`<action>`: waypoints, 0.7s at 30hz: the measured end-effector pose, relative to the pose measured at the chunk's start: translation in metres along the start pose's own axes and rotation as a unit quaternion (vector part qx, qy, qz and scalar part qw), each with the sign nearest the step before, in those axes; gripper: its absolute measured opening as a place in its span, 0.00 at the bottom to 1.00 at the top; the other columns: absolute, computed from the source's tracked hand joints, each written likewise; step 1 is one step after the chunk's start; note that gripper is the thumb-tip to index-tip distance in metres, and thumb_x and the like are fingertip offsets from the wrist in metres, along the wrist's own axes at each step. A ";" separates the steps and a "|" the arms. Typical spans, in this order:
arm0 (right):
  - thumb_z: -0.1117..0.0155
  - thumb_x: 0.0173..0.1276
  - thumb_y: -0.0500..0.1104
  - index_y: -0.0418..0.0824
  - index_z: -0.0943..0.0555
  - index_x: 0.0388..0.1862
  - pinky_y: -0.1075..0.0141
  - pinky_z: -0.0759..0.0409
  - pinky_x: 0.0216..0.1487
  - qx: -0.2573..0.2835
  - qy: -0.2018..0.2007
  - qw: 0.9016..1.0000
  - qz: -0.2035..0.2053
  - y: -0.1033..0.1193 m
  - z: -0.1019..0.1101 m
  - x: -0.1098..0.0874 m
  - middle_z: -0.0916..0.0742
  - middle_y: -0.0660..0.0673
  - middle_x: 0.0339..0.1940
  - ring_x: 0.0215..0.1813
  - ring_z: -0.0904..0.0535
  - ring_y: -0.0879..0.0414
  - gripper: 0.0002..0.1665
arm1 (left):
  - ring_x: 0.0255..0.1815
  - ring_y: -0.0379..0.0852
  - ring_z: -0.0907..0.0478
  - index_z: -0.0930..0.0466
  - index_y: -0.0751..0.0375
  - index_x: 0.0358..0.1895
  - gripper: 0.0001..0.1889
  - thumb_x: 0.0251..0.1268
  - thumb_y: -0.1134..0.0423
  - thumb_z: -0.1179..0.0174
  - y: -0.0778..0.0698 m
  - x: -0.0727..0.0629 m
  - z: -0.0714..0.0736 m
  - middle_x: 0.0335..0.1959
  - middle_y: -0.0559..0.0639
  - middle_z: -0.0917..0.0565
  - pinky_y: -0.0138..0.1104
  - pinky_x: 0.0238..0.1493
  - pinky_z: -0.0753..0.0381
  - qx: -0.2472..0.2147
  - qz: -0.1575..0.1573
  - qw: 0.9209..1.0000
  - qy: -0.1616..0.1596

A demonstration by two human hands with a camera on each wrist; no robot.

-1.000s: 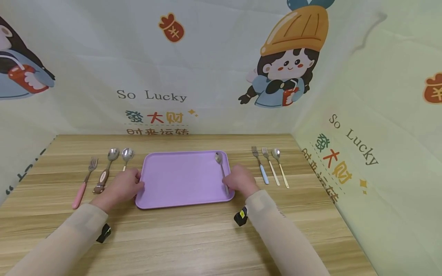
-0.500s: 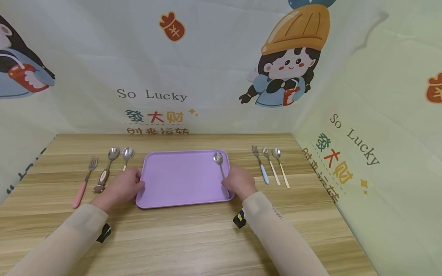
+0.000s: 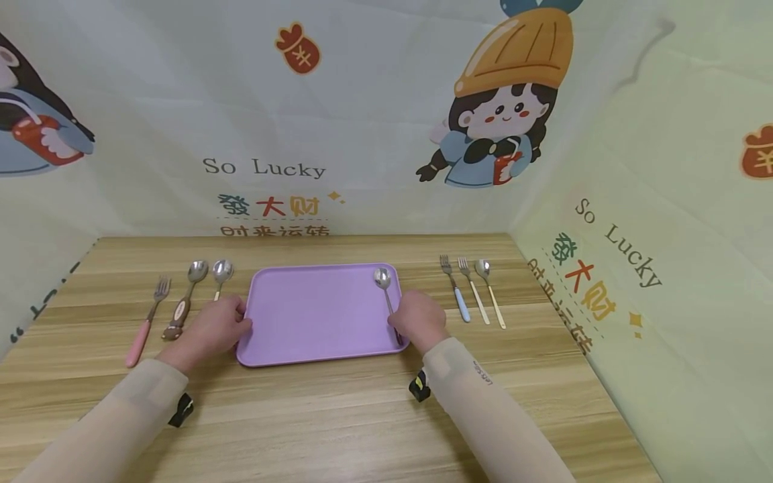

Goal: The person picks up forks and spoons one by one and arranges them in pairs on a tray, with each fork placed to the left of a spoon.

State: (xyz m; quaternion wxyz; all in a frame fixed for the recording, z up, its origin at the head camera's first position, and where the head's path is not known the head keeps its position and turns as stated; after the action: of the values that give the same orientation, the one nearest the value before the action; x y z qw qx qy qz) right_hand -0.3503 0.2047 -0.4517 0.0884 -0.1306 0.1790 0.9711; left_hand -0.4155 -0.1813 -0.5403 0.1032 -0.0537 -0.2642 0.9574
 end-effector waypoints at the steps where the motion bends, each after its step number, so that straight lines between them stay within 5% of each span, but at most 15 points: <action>1: 0.26 0.70 0.47 0.42 0.19 0.27 0.63 0.24 0.28 0.000 0.000 1.000 0.000 0.000 0.000 0.000 0.13 0.45 0.27 0.27 0.21 0.54 0.15 | 0.28 0.49 0.20 0.21 0.57 0.33 0.06 0.69 0.61 0.38 0.000 0.000 0.000 0.26 0.51 0.17 0.38 0.29 0.20 0.000 0.000 1.000 -0.001; 14: 0.26 0.70 0.49 0.44 0.22 0.23 0.64 0.26 0.27 0.002 0.000 1.000 0.008 -0.003 0.003 0.003 0.18 0.48 0.23 0.26 0.25 0.54 0.19 | 0.28 0.49 0.20 0.21 0.58 0.34 0.06 0.69 0.61 0.38 0.000 0.000 0.000 0.27 0.51 0.17 0.38 0.28 0.20 -0.002 0.000 1.000 -0.002; 21: 0.26 0.71 0.46 0.43 0.23 0.21 0.66 0.31 0.27 0.046 -0.003 0.999 0.023 -0.005 0.010 0.002 0.23 0.52 0.19 0.24 0.30 0.57 0.20 | 0.28 0.49 0.19 0.21 0.59 0.34 0.06 0.69 0.62 0.38 0.001 0.000 -0.001 0.27 0.52 0.17 0.38 0.28 0.20 -0.007 0.003 1.000 0.000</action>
State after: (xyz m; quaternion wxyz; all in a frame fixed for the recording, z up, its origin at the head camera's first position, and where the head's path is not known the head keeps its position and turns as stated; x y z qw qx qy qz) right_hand -0.3530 0.2132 -0.4443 0.0722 -0.1187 0.2263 0.9641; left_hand -0.4154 -0.1817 -0.5417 0.0998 -0.0554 -0.2704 0.9560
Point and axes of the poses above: each hand's wrist, its own x-axis towards the middle knuckle, its own z-axis out of the back of the hand, y = z × x, the point moved 10 cm from there along x, towards the middle knuckle
